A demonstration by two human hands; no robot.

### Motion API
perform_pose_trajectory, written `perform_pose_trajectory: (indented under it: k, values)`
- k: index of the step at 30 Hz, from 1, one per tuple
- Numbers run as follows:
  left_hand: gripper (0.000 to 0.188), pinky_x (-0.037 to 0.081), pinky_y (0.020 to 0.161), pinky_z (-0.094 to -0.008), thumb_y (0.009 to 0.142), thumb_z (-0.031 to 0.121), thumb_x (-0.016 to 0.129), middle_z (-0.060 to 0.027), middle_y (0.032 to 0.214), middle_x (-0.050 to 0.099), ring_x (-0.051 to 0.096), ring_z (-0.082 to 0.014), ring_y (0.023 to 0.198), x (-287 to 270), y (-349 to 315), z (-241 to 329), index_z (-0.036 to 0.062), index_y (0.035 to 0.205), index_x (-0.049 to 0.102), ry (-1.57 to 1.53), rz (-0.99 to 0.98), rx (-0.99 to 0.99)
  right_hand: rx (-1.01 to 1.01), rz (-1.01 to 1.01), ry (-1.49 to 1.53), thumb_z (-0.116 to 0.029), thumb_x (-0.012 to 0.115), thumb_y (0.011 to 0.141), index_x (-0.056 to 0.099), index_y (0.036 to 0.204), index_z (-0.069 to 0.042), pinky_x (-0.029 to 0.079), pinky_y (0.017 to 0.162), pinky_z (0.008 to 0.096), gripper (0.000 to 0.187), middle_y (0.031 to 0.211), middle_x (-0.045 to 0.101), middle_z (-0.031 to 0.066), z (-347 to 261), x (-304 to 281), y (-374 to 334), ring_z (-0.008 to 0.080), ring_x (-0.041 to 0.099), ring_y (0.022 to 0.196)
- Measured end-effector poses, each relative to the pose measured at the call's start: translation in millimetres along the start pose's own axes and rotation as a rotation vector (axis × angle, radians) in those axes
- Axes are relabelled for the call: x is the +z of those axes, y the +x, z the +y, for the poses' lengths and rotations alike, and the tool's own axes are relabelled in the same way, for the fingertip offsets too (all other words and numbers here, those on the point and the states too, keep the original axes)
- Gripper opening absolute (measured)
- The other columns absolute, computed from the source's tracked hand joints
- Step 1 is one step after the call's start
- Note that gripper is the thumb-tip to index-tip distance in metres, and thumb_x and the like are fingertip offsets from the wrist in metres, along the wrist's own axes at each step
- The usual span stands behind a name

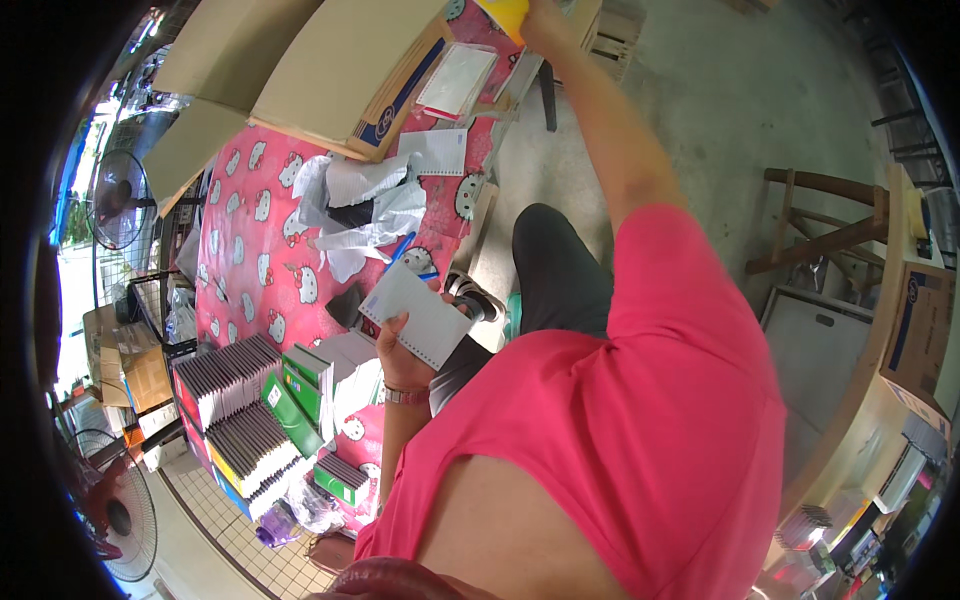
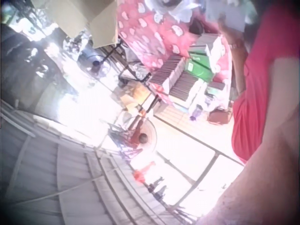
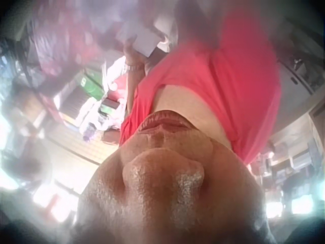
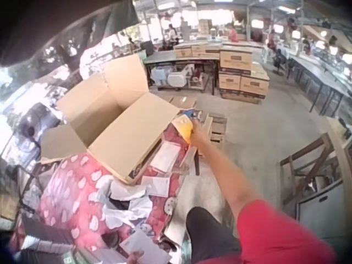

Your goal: The person picks up several notebooks, turning them over and handling them one at a time.

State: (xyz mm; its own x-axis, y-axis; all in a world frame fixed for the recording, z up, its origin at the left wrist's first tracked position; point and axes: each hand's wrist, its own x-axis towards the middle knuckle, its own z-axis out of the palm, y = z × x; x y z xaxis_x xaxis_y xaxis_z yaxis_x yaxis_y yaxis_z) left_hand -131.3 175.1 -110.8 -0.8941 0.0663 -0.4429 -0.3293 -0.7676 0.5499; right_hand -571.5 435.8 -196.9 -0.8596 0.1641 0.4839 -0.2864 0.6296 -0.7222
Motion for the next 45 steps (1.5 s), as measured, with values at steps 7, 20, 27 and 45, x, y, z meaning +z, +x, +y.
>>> perform_pose_trajectory:
  k: [7, 20, 27, 45]
  values:
    - [0.063, 0.045, 0.103, -0.0575, 0.079, 0.030, 0.064, -0.0165, 0.126, 0.057, 0.060, -0.0329, 0.112, -28, 2, -9, 0.0024, 0.133, 0.046, -0.029, 0.085, -0.019, -0.281, -0.176, -0.097, -0.009, 0.056, 0.084, 0.058, 0.123, -0.001, 0.053, 0.082, 0.0450, 0.040, 0.110, 0.067, 0.0236, -45, 94, 38, 0.0378, 0.065, 0.103]
    - [0.060, 0.045, 0.102, -0.0577, 0.083, 0.029, 0.063, -0.0175, 0.129, 0.057, 0.060, -0.0331, 0.113, -47, 6, -5, 0.0024, 0.134, 0.047, -0.005, 0.159, -0.022, -0.037, -0.295, -0.247, -0.015, 0.058, 0.084, 0.061, 0.120, -0.001, 0.054, 0.082, 0.0437, 0.038, 0.105, 0.068, 0.0227, -14, 169, 70, 0.0344, 0.067, 0.099]
    - [0.061, 0.044, 0.103, -0.0577, 0.082, 0.029, 0.065, -0.0173, 0.128, 0.057, 0.060, -0.0330, 0.113, -37, 19, -8, 0.0016, 0.133, 0.047, -0.018, 0.180, -0.060, -0.071, -0.339, -0.217, -0.019, 0.059, 0.085, 0.063, 0.118, -0.001, 0.055, 0.081, 0.0430, 0.038, 0.103, 0.068, 0.0222, -3, 204, 90, 0.0325, 0.068, 0.098]
    - [0.066, 0.038, 0.108, -0.0589, 0.082, 0.034, 0.064, -0.0143, 0.128, 0.055, 0.057, -0.0322, 0.117, -40, 17, -11, -0.0010, 0.134, 0.044, 0.026, 0.238, -0.136, 0.159, -0.512, -0.401, -0.024, 0.062, 0.086, 0.070, 0.116, -0.005, 0.053, 0.087, 0.0434, 0.037, 0.130, 0.061, 0.0154, -33, 167, 63, 0.0311, 0.064, 0.112]
